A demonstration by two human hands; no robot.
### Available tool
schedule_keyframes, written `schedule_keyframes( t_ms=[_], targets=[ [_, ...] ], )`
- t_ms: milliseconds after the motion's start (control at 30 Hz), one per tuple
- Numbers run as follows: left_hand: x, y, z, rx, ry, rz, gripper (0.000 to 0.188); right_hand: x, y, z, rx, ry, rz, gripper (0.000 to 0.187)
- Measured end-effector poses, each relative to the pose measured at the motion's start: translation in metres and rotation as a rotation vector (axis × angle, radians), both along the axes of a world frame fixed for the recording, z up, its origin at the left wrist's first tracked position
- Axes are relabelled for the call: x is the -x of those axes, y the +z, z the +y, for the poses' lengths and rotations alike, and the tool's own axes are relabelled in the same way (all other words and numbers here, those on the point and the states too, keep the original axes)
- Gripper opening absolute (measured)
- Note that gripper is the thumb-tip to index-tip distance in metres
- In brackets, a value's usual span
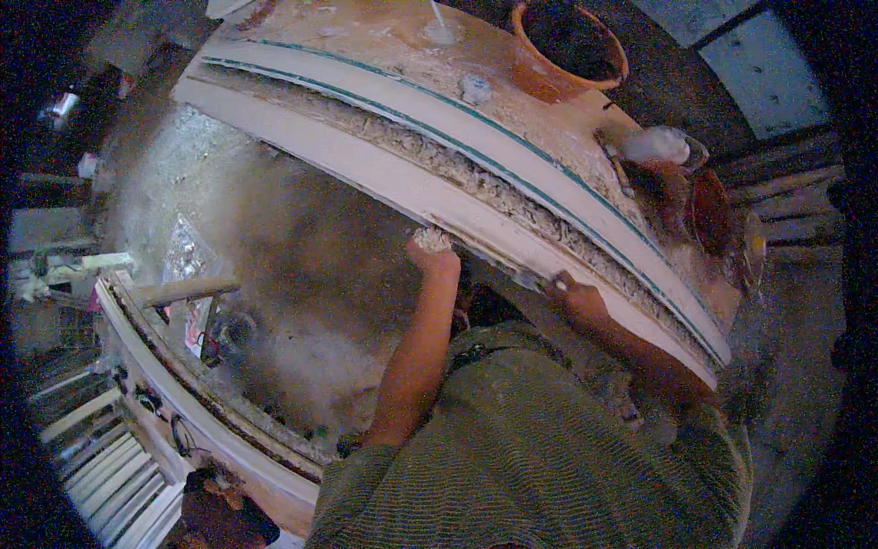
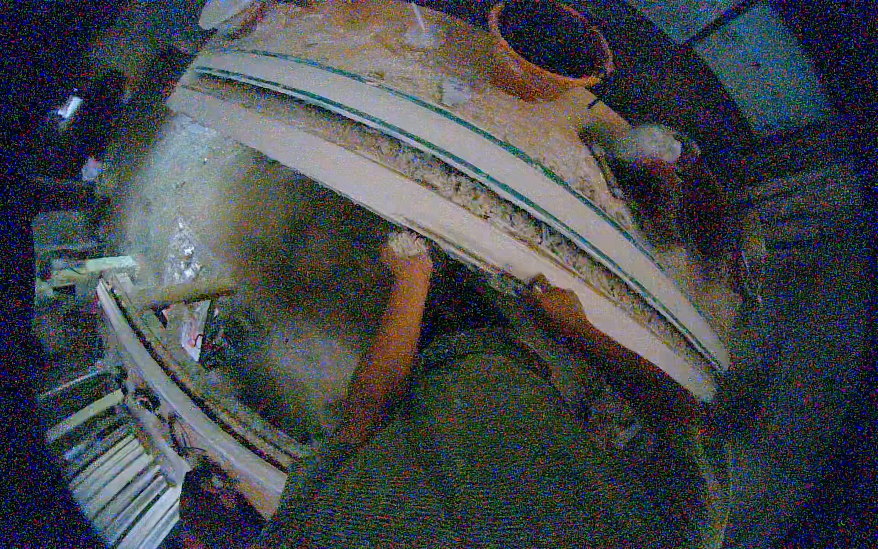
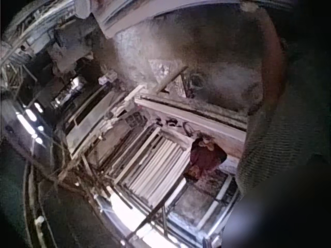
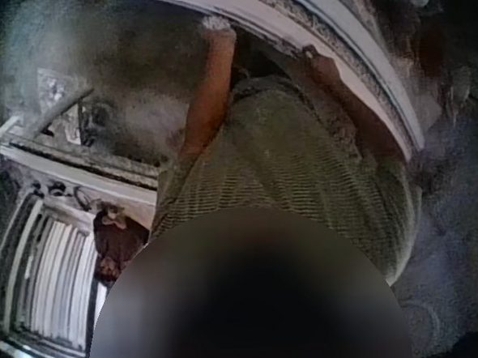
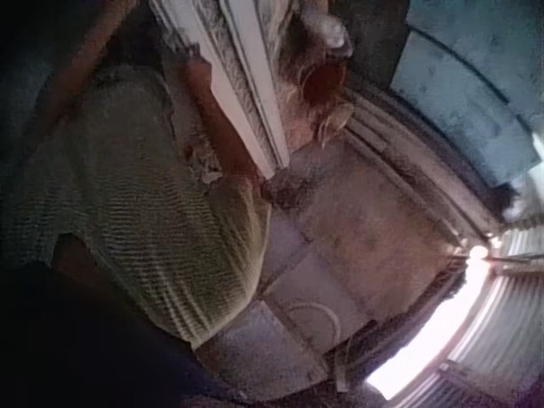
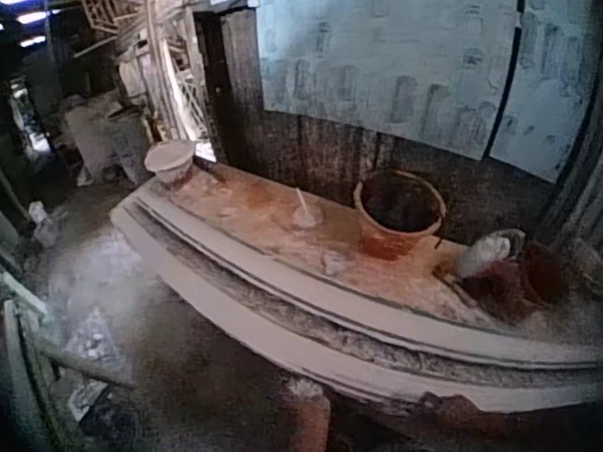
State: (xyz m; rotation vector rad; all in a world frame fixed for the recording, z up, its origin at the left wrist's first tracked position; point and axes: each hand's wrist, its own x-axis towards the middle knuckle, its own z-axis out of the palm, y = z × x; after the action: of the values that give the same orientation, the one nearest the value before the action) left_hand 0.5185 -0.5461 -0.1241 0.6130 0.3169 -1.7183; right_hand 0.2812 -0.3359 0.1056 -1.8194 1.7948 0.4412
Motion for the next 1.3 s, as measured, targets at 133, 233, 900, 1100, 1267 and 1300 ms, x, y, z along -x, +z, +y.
schedule_keyframes(
  t_ms=[133, 233, 900, 1100, 1267, 1300],
  targets=[
    [-0.027, -0.021, -0.009, 0.081, -0.022, 0.017, 0.043, -0.021, -0.002, -0.042, 0.133, 0.042, -0.08, 0.034],
    [-0.034, -0.005, -0.025, -0.134, -0.015, -0.198, 0.043, -0.078, -0.016, -0.136, 0.153, 0.107, -0.165, 0.033],
    [-0.068, 0.026, -0.096, -0.019, -0.138, -0.212, 0.046, -0.184, -0.026, -0.259, 0.351, -0.508, -0.6, 0.038],
    [-0.093, 0.014, -0.131, -0.322, -0.036, -0.153, 0.048, -0.159, 0.022, -0.202, 0.123, -0.748, -0.592, 0.042],
    [-0.119, 0.012, -0.171, -0.101, -0.094, -0.14, 0.049, -0.239, -0.022, -0.316, 0.324, -0.559, -0.727, 0.04],
    [-0.123, 0.013, -0.18, -0.043, -0.112, -0.144, 0.05, -0.261, -0.032, -0.345, 0.344, -0.582, -0.665, 0.039]
  ],
)
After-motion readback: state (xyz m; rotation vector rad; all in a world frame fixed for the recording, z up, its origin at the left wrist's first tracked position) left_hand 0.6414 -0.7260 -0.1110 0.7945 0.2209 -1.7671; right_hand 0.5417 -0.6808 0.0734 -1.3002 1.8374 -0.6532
